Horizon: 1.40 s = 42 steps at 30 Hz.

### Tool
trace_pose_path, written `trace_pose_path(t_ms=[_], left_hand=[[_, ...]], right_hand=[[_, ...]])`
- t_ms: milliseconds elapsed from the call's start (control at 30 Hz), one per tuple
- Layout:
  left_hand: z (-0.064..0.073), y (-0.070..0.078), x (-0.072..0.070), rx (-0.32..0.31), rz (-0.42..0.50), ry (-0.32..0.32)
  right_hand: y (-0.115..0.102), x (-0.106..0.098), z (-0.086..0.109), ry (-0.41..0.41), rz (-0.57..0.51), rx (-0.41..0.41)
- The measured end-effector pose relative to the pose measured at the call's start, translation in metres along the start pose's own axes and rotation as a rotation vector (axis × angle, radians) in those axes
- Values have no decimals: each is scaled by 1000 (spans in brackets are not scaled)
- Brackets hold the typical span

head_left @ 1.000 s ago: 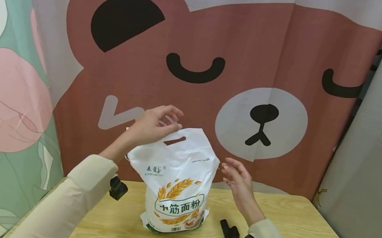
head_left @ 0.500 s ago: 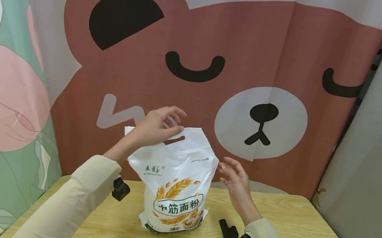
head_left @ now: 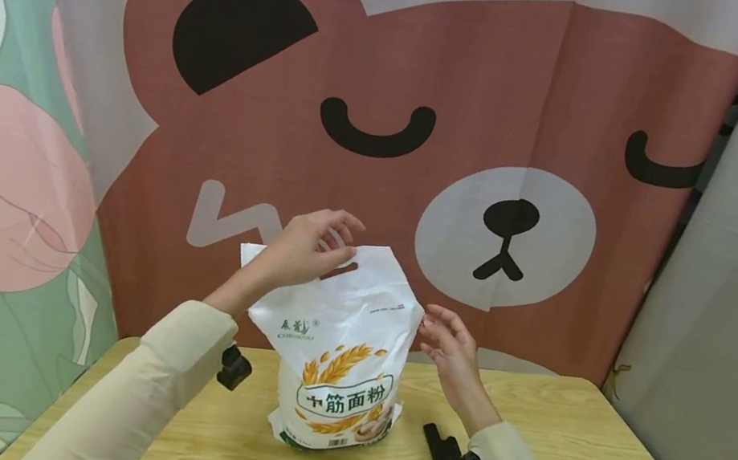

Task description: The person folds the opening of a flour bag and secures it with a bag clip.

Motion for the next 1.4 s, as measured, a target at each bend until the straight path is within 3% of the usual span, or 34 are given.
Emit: trace_pose_path(t_ms=[367,1000,1400], left_hand=[[-2,6,4,36,-40,5],[-5,9,13,8,-133,-40],[-8,10,16,41,-171,-49]], right_hand=[[-2,6,0,-11,-31,10],[1,12,2,-29,-25,15],[0,14,0,-48,-33,13]])
Point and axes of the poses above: each hand's wrist, its own z-axis away from the middle knuckle, its own x-axis out of the palm, y = z × x, the point moved 8 cm from there along -z, towards the middle knuckle, and after that the axes turned 7 degrees about y, right-handed, at the moved point
